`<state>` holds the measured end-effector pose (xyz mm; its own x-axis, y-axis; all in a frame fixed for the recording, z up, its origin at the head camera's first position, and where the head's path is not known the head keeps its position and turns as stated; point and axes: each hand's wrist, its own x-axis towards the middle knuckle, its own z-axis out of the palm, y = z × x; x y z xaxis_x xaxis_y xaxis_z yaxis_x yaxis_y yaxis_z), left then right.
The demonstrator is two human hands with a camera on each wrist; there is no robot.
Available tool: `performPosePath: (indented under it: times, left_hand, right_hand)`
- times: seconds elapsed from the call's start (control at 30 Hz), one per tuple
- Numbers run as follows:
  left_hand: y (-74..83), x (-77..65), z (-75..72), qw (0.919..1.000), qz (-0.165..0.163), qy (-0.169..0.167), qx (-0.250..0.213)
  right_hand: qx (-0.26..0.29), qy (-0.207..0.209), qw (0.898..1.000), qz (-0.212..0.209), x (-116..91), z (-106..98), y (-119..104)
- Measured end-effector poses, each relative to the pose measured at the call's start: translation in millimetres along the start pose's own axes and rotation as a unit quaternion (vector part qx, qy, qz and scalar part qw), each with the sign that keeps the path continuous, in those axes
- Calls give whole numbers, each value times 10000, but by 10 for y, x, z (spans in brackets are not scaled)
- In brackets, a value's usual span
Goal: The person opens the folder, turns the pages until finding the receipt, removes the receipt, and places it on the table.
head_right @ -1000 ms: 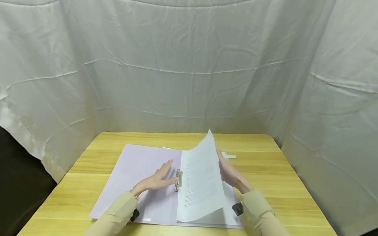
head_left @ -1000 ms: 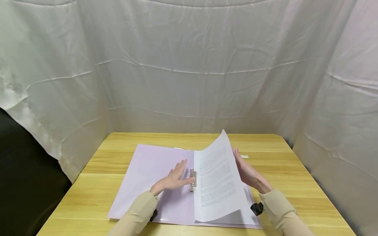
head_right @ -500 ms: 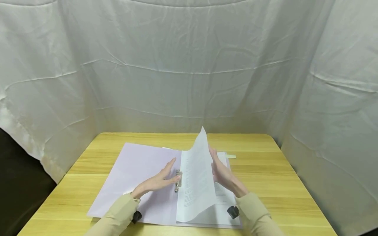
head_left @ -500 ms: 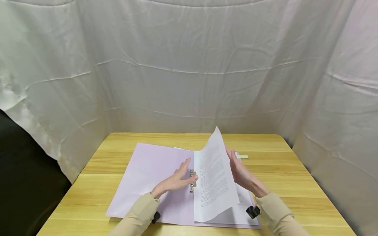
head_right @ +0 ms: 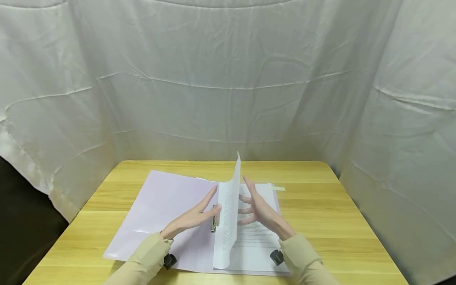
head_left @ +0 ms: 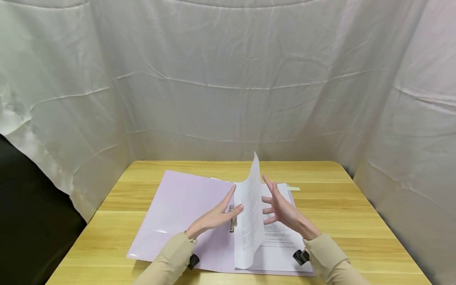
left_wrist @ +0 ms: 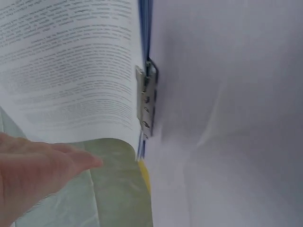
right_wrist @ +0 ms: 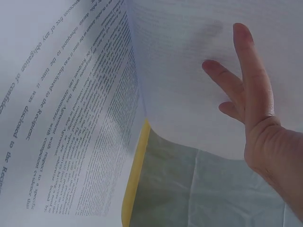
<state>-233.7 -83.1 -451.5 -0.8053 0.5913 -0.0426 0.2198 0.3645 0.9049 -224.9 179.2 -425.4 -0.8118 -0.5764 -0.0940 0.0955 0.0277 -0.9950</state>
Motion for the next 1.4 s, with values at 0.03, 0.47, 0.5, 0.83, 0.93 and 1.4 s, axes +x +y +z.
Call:
performPosePath:
  times: [0.03,0.47,0.5,0.83,0.93,1.4]
  left_hand:
    - [17,-2,1,10000,-8,33,-68]
    - [125,24,1,9943,265,272,-993]
    - [128,24,0,9930,264,273,-1116]
    - [125,14,-45,9734,115,342,-2263]
    - [117,15,-74,9676,-5,453,-2483]
    - [-23,-17,-279,9469,-530,1870,-2562]
  right_hand:
    - [-2,-3,10000,5,5,12,0]
    - [-124,-140,9998,-36,64,100,38]
    - [-152,-119,9998,-37,67,105,44]
    - [-569,-132,9982,-101,81,147,89]
    - [-783,-194,9966,-154,85,150,108]
    - [-1205,-462,9910,-361,66,91,201]
